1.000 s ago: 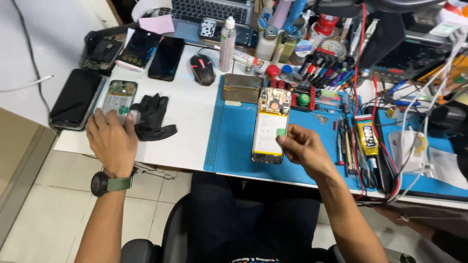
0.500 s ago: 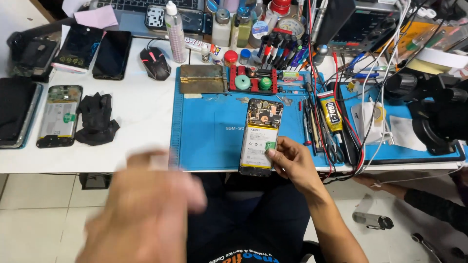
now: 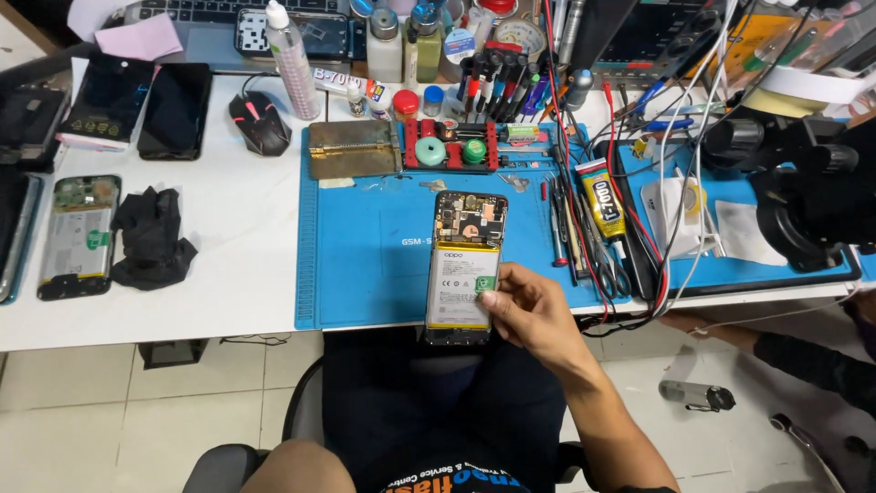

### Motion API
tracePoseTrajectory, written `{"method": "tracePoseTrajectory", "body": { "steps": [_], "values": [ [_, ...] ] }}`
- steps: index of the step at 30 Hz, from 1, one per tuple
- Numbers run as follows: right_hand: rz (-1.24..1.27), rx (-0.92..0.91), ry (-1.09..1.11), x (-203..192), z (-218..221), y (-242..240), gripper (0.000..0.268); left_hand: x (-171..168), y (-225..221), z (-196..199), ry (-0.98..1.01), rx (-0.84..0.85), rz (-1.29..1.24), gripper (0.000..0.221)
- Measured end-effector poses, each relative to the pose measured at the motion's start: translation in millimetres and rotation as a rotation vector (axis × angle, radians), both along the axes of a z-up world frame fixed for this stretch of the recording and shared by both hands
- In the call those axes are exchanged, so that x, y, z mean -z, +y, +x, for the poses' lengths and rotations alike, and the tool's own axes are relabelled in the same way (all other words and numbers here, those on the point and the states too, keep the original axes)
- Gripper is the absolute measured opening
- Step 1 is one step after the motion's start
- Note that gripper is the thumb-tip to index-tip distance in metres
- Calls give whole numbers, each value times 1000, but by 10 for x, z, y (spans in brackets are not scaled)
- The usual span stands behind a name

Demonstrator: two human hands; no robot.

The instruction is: A person is inspecting and testing a mobile phone's internal components by connecting a bundle of test wires to the motherboard at a repair bench.

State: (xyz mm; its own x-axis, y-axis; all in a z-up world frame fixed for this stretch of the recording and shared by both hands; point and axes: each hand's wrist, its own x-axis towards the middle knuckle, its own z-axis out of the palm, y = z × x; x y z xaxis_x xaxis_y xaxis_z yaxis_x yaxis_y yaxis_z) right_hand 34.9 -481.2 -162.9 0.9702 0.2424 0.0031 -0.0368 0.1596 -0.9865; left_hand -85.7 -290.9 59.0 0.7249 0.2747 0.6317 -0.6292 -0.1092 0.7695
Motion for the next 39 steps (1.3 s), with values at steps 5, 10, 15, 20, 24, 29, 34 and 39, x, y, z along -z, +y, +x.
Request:
{"method": "tracePoseTrajectory", "body": {
  "steps": [5, 10, 15, 20, 24, 29, 34, 39],
  "values": [
    [10, -22, -11, -94, 51, -16, 21, 1198, 281, 487, 4, -30, -169, 80],
    [12, -33, -37, -209, 40, 59, 23, 1741, 210, 1052, 222, 296, -484, 86],
    [-20, -65, -39, -102, 1, 188, 22, 2165, 127, 1083, 698, 892, -1032, 60],
    [-614, 399, -871, -228, 44, 287, 47, 2066, 122, 881, 696, 650, -797, 57],
    [-622, 259, -1076, -237, 174, 429, 52, 2566, 27, 904, 670, 572, -795, 46],
    [-641, 229, -1074, -154, 240, 468, 49, 2589, 18, 911, 615, 572, -695, 45],
    [-627, 255, -1107, -33, 272, 451, 58, 2494, 13, 919, 594, 575, -656, 43],
    [-657, 250, -1132, -81, 361, 366, 60, 2438, -60, 949, 567, 520, -561, 39]
  ]
}}
